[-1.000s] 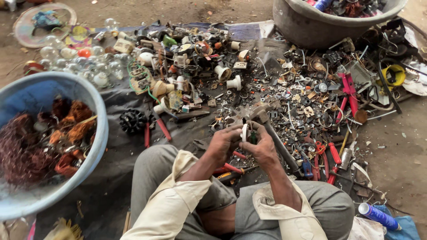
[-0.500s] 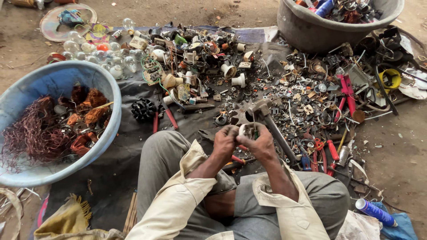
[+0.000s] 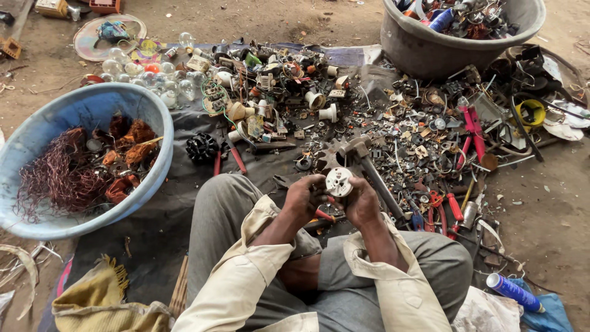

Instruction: The person sits on the ground and uses a hammer and other tools to dismantle a large metal gear and electronic scrap, including light bulbs and circuit boards.

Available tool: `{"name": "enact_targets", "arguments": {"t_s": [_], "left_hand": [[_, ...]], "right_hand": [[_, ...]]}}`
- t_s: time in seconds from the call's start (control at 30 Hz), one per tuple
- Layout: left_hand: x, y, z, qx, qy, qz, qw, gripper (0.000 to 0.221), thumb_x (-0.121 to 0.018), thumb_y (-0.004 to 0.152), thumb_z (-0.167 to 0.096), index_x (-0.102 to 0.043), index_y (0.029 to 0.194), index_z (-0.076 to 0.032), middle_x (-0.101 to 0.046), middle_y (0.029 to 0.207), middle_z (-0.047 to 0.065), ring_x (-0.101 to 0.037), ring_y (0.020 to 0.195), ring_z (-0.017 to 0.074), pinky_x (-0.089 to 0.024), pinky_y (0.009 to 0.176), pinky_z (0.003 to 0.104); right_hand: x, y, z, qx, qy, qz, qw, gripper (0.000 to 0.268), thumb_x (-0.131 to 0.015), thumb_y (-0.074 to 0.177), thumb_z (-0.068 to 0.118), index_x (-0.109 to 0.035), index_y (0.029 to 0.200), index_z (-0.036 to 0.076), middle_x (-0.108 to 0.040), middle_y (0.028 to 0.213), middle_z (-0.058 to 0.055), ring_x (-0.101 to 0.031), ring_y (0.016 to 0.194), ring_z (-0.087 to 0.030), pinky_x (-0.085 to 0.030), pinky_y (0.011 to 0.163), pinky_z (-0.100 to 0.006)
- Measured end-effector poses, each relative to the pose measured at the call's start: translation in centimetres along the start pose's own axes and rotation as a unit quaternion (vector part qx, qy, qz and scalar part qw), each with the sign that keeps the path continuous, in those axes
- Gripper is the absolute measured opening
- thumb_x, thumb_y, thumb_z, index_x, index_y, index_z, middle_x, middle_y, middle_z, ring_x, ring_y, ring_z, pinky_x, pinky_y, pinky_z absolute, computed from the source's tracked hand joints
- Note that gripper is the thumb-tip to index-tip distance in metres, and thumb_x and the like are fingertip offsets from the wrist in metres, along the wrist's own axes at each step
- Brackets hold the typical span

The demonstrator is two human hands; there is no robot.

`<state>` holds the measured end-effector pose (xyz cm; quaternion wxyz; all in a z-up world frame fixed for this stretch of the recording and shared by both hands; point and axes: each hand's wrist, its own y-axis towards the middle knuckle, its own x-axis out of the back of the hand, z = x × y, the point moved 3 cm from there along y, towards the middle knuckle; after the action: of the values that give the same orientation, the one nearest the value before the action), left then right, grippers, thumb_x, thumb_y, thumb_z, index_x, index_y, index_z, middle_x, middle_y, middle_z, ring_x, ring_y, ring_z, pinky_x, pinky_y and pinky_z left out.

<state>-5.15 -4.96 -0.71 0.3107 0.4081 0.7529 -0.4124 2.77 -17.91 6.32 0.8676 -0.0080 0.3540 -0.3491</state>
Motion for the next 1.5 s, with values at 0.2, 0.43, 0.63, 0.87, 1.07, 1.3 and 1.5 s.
{"name": "enact_targets", "arguments": {"t_s": [0.2, 0.43, 0.63, 0.87, 1.07, 1.3, 1.5], "left_hand": [[-4.1, -5.5, -1.7, -0.034, 0.170, -0.039, 0.984, 0.021, -0.065, 0.091, -0.005, -0.069, 0.111, 0.002, -0.075, 0.095, 0.013, -0.075, 0.079, 0.0203, -0.062, 0.065, 0.038], [-2.5, -4.3, -0.6, -0.153, 0.426, -0.031, 0.891, 0.022, -0.070, 0.095, -0.007, -0.075, 0.112, 0.006, -0.075, 0.086, 0.008, -0.067, 0.072, 0.0107, -0.054, 0.062, 0.025], [-3.0, -3.8, 1.0, -0.078, 0.291, -0.009, 0.954, 0.015, -0.062, 0.097, -0.010, -0.067, 0.104, 0.003, -0.070, 0.076, 0.007, -0.064, 0.061, 0.0146, -0.054, 0.054, 0.029], [-1.7, -3.7, 0.5, -0.061, 0.195, -0.016, 0.979, 0.017, -0.066, 0.098, -0.007, -0.067, 0.109, 0.007, -0.071, 0.085, 0.009, -0.067, 0.068, 0.0139, -0.058, 0.061, 0.028], [-2.5, -4.8, -0.6, -0.043, 0.156, -0.011, 0.987, 0.021, -0.065, 0.098, -0.009, -0.067, 0.111, 0.006, -0.071, 0.084, 0.012, -0.069, 0.068, 0.0178, -0.060, 0.058, 0.031], [-0.2, -3.5, 0.4, -0.022, 0.230, -0.048, 0.972, 0.021, -0.067, 0.097, -0.009, -0.068, 0.108, 0.009, -0.071, 0.085, 0.013, -0.069, 0.067, 0.0210, -0.063, 0.057, 0.036], [-0.3, -3.5, 0.8, -0.011, 0.231, -0.011, 0.973, 0.019, -0.063, 0.096, -0.008, -0.066, 0.111, 0.004, -0.071, 0.086, 0.009, -0.071, 0.071, 0.0179, -0.065, 0.058, 0.034]], "right_hand": [[1.7, 0.7, -0.8, 0.011, 0.016, -0.006, 1.000, 0.046, -0.065, 0.088, 0.035, -0.065, 0.121, 0.004, -0.071, 0.098, -0.008, -0.067, 0.080, -0.018, -0.050, 0.055, -0.030], [1.9, 0.9, -2.1, -0.003, -0.038, -0.031, 0.999, 0.040, -0.069, 0.092, 0.037, -0.066, 0.111, 0.002, -0.068, 0.082, -0.007, -0.062, 0.062, -0.017, -0.046, 0.047, -0.029], [1.3, 0.9, -2.3, -0.014, 0.034, -0.061, 0.997, 0.046, -0.067, 0.087, 0.043, -0.070, 0.104, 0.001, -0.067, 0.070, -0.003, -0.057, 0.048, -0.013, -0.044, 0.038, -0.027], [1.2, 0.6, -2.1, 0.027, -0.033, -0.044, 0.998, 0.037, -0.073, 0.088, 0.034, -0.066, 0.105, 0.002, -0.064, 0.073, -0.004, -0.060, 0.055, -0.015, -0.048, 0.047, -0.027], [1.2, 0.3, -1.9, 0.029, -0.098, -0.032, 0.994, 0.052, -0.078, 0.089, 0.042, -0.063, 0.116, 0.000, -0.059, 0.075, -0.004, -0.054, 0.056, -0.011, -0.044, 0.046, -0.025], [0.2, 0.5, -2.8, 0.000, -0.274, -0.053, 0.960, 0.056, -0.075, 0.087, 0.043, -0.061, 0.121, 0.002, -0.067, 0.086, -0.001, -0.062, 0.064, -0.007, -0.051, 0.049, -0.021], [0.9, 0.9, -3.7, -0.030, -0.116, -0.055, 0.991, 0.056, -0.075, 0.086, 0.049, -0.060, 0.111, 0.001, -0.064, 0.083, -0.004, -0.062, 0.063, -0.013, -0.053, 0.052, -0.027]]}}
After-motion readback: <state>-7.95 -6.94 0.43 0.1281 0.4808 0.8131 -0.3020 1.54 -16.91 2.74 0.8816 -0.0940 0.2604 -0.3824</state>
